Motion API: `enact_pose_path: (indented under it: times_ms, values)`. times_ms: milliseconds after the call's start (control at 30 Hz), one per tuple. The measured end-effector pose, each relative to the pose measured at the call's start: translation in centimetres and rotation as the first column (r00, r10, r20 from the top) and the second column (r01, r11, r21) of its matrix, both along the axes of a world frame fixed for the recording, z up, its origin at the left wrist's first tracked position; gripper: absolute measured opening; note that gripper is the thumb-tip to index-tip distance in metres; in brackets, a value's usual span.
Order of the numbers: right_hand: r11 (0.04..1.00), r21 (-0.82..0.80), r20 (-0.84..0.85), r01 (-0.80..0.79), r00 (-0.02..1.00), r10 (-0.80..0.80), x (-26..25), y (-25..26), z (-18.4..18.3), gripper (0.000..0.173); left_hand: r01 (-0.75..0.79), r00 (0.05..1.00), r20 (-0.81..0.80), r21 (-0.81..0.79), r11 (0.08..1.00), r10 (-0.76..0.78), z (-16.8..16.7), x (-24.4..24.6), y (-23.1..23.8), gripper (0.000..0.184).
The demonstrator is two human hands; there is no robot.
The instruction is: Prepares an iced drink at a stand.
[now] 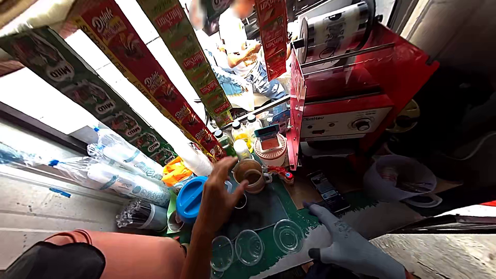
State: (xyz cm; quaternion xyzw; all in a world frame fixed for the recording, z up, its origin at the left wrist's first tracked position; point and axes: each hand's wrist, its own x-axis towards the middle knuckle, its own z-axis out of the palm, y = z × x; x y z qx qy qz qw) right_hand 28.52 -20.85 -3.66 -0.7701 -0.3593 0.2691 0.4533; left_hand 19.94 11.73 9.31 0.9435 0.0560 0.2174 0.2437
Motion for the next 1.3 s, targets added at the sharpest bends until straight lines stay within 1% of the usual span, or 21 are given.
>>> enact_pose_path:
  times_ms: [33,100,167,200,267,333,433,533,600,633,700,733,800,833,867,900,967,1100,1167,1233,1300]
  values:
    - [0.996,-0.048,0.109,-0.07,0.991,0.075,-0.8,1.5,0.6,0.115,0.057,0.998,-0.012,-0.044,0.997,-0.057,-0.5,-3.2,-1.3,0.057]
    - [0.958,-0.233,0.258,-0.169,0.939,0.229,-2.3,4.2,1.4,0.12,0.101,0.989,-0.102,-0.063,0.993,-0.107,-2.4,-8.1,-3.3,0.067]
    - [0.873,-0.424,0.248,-0.241,0.896,0.368,-3.8,6.4,1.3,0.119,0.106,0.963,-0.246,-0.02,0.994,-0.108,-5.4,-11.2,-5.1,0.085]
    - [0.835,-0.485,0.226,-0.26,0.885,0.407,-4.4,7.3,0.7,0.116,0.107,0.941,-0.324,0.018,0.994,-0.095,-7.2,-12.1,-5.8,0.094]
    - [0.82,-0.521,0.211,-0.238,0.895,0.394,-5.4,8.3,-0.8,0.108,0.099,0.89,-0.453,0.088,0.991,-0.049,-10.6,-13.0,-6.8,0.106]
    - [0.834,-0.52,0.196,-0.184,0.925,0.326,-6.0,8.8,-1.9,0.103,0.079,0.847,-0.531,0.142,0.987,0.009,-13.4,-13.2,-7.1,0.107]
    - [0.846,-0.524,0.212,-0.103,0.946,0.246,-6.2,8.9,-2.5,0.1,0.048,0.81,-0.584,0.164,0.985,0.058,-15.7,-12.5,-7.1,0.093]
    - [0.855,-0.518,0.219,-0.018,0.964,0.153,-6.0,8.4,-2.0,0.099,0.059,0.855,-0.517,0.178,0.982,0.042,-16.4,-12.1,-6.8,0.082]
    - [0.892,-0.445,0.251,0.077,0.967,0.042,-5.4,7.4,-1.9,0.097,0.079,0.915,-0.404,0.145,0.986,-0.014,-14.3,-12.3,-6.8,0.081]
    - [0.91,-0.396,0.271,0.124,0.962,-0.013,-5.1,6.7,-1.9,0.096,0.072,0.938,-0.344,0.106,0.992,-0.031,-12.0,-12.9,-6.9,0.081]
    - [0.927,-0.322,0.303,0.19,0.949,-0.09,-4.5,4.8,-1.9,0.094,0.016,0.977,-0.212,0.028,0.999,-0.01,-6.2,-15.4,-6.2,0.078]
    - [0.933,-0.288,0.316,0.216,0.941,-0.12,-4.4,3.8,-2.1,0.092,-0.033,0.987,-0.156,-0.001,0.999,0.032,-3.4,-17.3,-5.4,0.076]
    - [0.936,-0.244,0.32,0.253,0.932,-0.169,-4.5,2.0,-2.3,0.091,-0.175,0.981,-0.084,0.005,0.985,0.174,0.6,-21.3,-3.5,0.072]
    - [0.933,-0.237,0.319,0.27,0.929,-0.188,-4.6,1.3,-2.4,0.092,-0.247,0.966,-0.066,0.029,0.969,0.248,1.7,-22.8,-2.7,0.074]
    - [0.929,-0.241,0.322,0.282,0.926,-0.197,-4.7,0.8,-2.4,0.093,-0.305,0.95,-0.055,0.05,0.951,0.308,2.0,-23.8,-2.1,0.077]
    - [0.924,-0.252,0.321,0.289,0.925,-0.202,-4.8,0.4,-2.4,0.094,-0.35,0.933,-0.067,0.068,0.934,0.354,1.6,-24.1,-1.7,0.079]
    - [0.913,-0.292,0.324,0.287,0.927,-0.188,-5.1,0.1,-2.2,0.095,-0.386,0.907,-0.156,0.058,0.921,0.39,-0.9,-23.3,-1.5,0.082]
    - [0.909,-0.33,0.319,0.256,0.936,-0.148,-5.8,0.9,-1.4,0.096,-0.354,0.879,-0.322,0.05,0.934,0.351,-8.5,-19.5,-2.0,0.079]
    - [0.915,-0.33,0.325,0.232,0.938,-0.121,-6.0,1.5,-1.0,0.096,-0.338,0.855,-0.396,0.065,0.939,0.335,-11.7,-18.3,-2.4,0.078]
    - [0.924,-0.328,0.314,0.195,0.945,-0.089,-6.5,1.9,-0.6,0.094,-0.339,0.849,-0.407,0.069,0.938,0.337,-14.0,-18.4,-2.6,0.078]
    - [0.923,-0.335,0.308,0.191,0.948,-0.084,-6.7,2.4,0.2,0.092,-0.337,0.877,-0.334,0.087,0.938,0.346,-14.8,-18.0,-2.6,0.084]
